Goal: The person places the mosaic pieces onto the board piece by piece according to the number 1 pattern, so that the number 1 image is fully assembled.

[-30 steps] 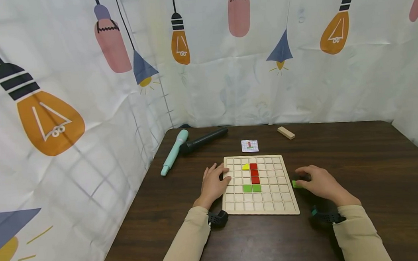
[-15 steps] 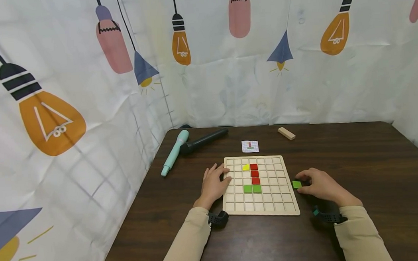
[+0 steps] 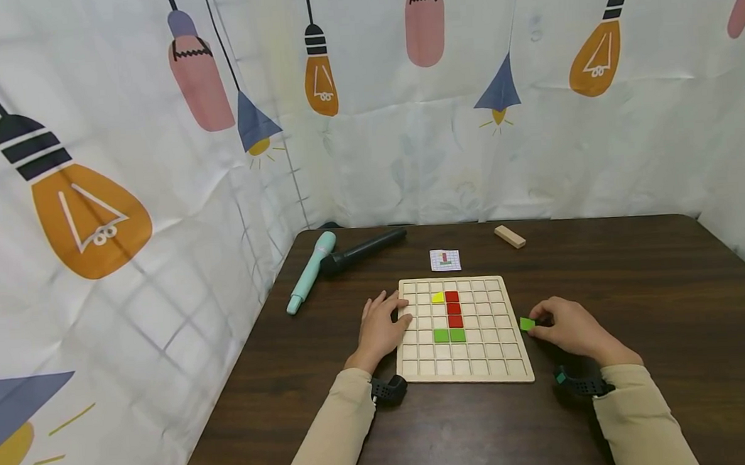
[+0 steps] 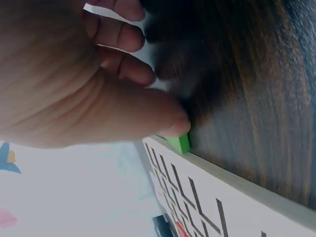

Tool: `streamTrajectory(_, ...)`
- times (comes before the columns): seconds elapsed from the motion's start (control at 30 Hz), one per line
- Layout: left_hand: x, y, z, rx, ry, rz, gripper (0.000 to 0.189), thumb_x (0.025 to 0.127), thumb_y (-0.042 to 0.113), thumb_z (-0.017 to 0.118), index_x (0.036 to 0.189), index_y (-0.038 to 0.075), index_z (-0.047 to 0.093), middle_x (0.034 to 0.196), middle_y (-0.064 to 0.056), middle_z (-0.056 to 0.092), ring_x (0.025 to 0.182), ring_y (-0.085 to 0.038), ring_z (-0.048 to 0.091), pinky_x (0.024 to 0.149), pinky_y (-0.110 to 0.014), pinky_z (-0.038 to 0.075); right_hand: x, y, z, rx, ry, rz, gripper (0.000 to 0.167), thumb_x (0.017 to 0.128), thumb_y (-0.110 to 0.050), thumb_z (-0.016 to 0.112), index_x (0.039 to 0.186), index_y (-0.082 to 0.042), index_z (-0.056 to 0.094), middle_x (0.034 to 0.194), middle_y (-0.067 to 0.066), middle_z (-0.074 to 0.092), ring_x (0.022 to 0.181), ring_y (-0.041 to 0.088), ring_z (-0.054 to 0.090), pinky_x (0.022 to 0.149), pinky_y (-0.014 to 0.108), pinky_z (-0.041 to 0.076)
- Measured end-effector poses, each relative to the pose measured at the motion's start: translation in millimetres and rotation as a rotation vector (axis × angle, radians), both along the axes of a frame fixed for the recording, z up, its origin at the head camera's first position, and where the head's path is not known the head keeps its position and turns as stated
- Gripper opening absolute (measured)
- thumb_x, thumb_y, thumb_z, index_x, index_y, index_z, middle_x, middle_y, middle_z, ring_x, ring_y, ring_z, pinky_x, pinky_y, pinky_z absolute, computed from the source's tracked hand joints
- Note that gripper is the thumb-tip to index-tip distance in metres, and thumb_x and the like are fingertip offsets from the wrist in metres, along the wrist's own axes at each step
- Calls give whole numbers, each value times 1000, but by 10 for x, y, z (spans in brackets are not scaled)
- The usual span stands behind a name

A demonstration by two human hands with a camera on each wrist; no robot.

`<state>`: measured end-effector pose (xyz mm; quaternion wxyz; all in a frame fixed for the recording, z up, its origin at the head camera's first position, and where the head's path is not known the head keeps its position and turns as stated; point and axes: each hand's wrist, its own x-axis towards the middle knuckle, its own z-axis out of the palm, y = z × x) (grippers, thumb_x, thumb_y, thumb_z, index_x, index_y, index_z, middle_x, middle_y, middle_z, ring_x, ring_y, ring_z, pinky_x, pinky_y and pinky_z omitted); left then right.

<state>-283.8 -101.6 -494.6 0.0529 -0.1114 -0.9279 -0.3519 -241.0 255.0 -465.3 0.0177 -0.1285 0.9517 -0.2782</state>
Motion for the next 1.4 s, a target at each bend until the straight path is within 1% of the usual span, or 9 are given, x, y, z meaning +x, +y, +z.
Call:
streamTrajectory(0.17,2,2,4,4,-5,2,34,95,27,65,126,15,67,149,-3,46,145,-27,28,122,-47,7,6,-16,4,-18,3,-3,24,89,-25,72,102,-5,68,96,5,64,75,16,51,61,32,45)
streamTrajectory(0.33,0,1,4,1,-9,4,34,95,28,65,127,16,67,150,-4,46,145,-26,28,122,-47,7,4,-73,6,-81,-11,-1,23,90,-25,70,105,-6,68,92,2,65,71,13,53,59,29,46)
streamTrajectory(0.47,-1,-1,3,5,-7,0,34,95,28,65,127,15,67,150,-4,45,145,-26,28,122,-47,7,-8,-129,3,-128,-1,18,22,90,-23,70,105,-7,69,90,0,66,74,13,57,58,28,49)
streamTrajectory(0.6,-5,0,-1,14,-8,-2,35,95,28,65,127,15,66,150,-4,45,146,-26,27,122,-46,6,-15,-167,-7,-144,12,29,21,90,-20,71,106,-7,70,91,0,67,77,13,59,60,27,51)
streamTrajectory(0.83,-13,2,-11,9,-1,3,34,95,28,65,127,15,66,150,-4,45,146,-27,27,122,-47,7,-23,-240,1,-129,60,18,21,88,-19,73,105,-7,70,89,-1,67,77,12,58,61,26,50)
streamTrajectory(1.03,-12,-1,-10,4,-2,2,34,95,28,65,126,16,67,150,-4,45,146,-26,27,122,-46,7,-13,-329,19,-143,102,16,22,87,-19,74,105,-8,70,90,-2,66,74,11,56,58,25,47)
streamTrajectory(1.2,-13,4,-8,-1,3,6,33,94,28,65,125,16,67,150,-3,46,145,-26,28,122,-47,7,-14,-392,0,-136,105,34,19,87,-18,74,103,-8,70,86,-3,64,71,11,52,57,25,45)
streamTrajectory(1.4,-15,11,-11,-4,4,14,33,94,28,65,125,16,68,149,-3,46,145,-26,28,122,-47,7,-26,-446,-54,-121,89,64,21,87,-22,74,103,-9,69,83,-5,61,72,11,51,59,26,45)
